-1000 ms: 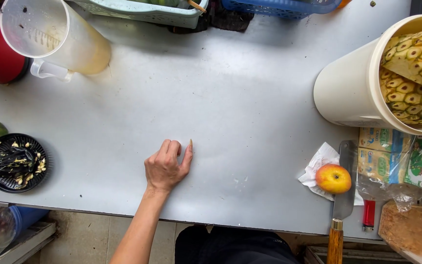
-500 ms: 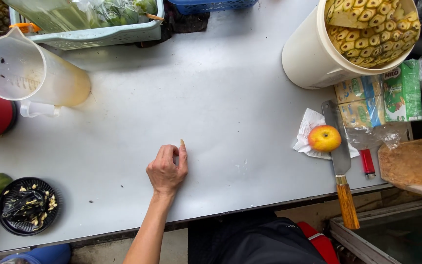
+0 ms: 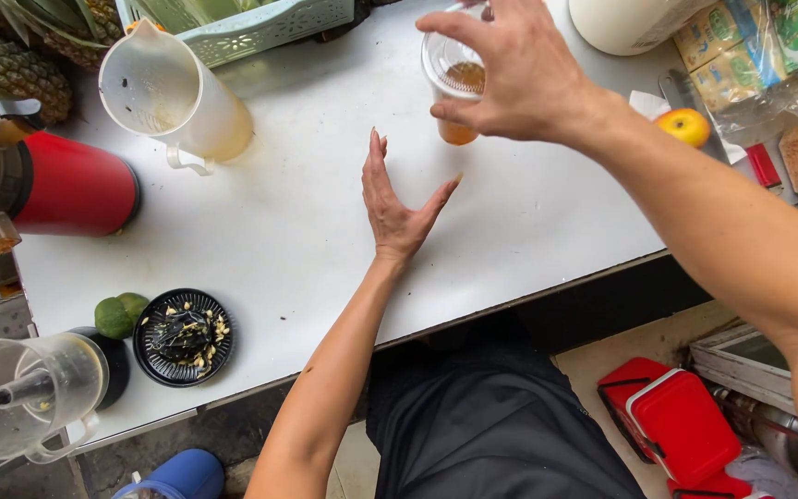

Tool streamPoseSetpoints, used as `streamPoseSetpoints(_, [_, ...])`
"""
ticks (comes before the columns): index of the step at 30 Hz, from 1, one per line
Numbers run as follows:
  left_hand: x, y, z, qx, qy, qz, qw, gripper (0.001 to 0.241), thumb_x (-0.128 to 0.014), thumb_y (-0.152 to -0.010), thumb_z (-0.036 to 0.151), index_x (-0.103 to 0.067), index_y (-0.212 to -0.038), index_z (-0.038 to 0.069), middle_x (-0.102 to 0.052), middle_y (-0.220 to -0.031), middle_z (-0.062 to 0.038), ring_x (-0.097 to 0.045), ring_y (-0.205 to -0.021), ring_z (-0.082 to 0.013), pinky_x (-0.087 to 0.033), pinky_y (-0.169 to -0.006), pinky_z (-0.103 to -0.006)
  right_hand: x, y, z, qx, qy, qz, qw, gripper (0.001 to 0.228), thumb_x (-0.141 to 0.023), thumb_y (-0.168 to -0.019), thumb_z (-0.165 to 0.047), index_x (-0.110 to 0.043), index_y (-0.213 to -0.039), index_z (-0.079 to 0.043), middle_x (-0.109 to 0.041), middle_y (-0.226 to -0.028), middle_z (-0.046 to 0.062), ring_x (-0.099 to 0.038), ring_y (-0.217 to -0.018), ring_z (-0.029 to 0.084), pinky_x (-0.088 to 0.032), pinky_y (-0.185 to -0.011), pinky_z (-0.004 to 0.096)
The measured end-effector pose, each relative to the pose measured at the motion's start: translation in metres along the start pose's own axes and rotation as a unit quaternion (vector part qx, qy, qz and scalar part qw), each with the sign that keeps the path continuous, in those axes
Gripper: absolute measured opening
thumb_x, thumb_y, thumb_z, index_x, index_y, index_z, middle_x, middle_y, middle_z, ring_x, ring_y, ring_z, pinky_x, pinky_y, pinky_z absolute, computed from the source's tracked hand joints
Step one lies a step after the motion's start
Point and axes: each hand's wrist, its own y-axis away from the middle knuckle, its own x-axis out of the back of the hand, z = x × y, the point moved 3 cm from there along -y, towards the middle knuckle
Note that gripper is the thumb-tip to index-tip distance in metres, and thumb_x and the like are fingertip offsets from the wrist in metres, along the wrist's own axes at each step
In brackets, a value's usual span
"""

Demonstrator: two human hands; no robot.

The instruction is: Prepare iced tea by straining fruit juice into a cup and adding ice.

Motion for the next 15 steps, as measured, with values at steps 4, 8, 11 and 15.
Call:
streamPoseSetpoints(4, [-0.002, -0.006, -0.007, -0.021, 0.05, -0.002, 0.999, 0.114, -0.092, -0.075, 0.038, -0.022, -0.158, 0.005, -0.046, -0.148, -0.019, -0.05, -0.136, -0.0359, -0.045, -0.112, -0.0478, -0.033, 0.017, -0.061, 0.015, -0.066, 0.066, 0.996, 0.071, -0.091, -0.084, -0.038, -0.061, -0.146, -0.021, -0.048, -0.14, 0.018, -0.048, -0.123, 0.036, -0.048, -0.104, 0.05])
streamPoseSetpoints(8, [-0.014, 0.0, -0.037, 0.032, 0.092, -0.027, 0.995, 0.093, -0.088, -0.082, 0.033, -0.034, -0.154, 0.01, -0.059, -0.141, -0.011, -0.062, -0.128, -0.0299, -0.056, -0.105, -0.0431, -0.051, 0.018, -0.091, 0.046, -0.066, 0.061, 0.995, 0.076, -0.089, -0.083, -0.047, -0.058, -0.148, -0.023, -0.043, -0.143, 0.017, -0.043, -0.128, 0.038, -0.049, -0.105, 0.051])
streamPoseSetpoints(11, [-0.012, 0.001, -0.04, 0.059, 0.067, -0.026, 0.996, 0.085, -0.087, -0.082, 0.033, -0.039, -0.15, 0.015, -0.065, -0.134, -0.008, -0.066, -0.122, -0.0291, -0.059, -0.098, -0.0427, -0.048, 0.019, -0.094, 0.086, -0.008, 0.054, 0.995, 0.073, -0.084, -0.093, -0.056, -0.057, -0.152, -0.022, -0.037, -0.152, 0.02, -0.04, -0.129, 0.043, -0.051, -0.098, 0.051])
streamPoseSetpoints(15, [-0.016, 0.007, -0.042, 0.085, 0.04, 0.001, 0.996, 0.086, -0.085, -0.081, 0.035, -0.037, -0.15, 0.018, -0.065, -0.133, -0.007, -0.068, -0.118, -0.0282, -0.06, -0.096, -0.0422, -0.031, 0.011, -0.09, 0.12, -0.025, -0.019, 0.992, 0.075, -0.078, -0.098, -0.058, -0.053, -0.159, -0.023, -0.036, -0.155, 0.021, -0.041, -0.131, 0.044, -0.054, -0.101, 0.052])
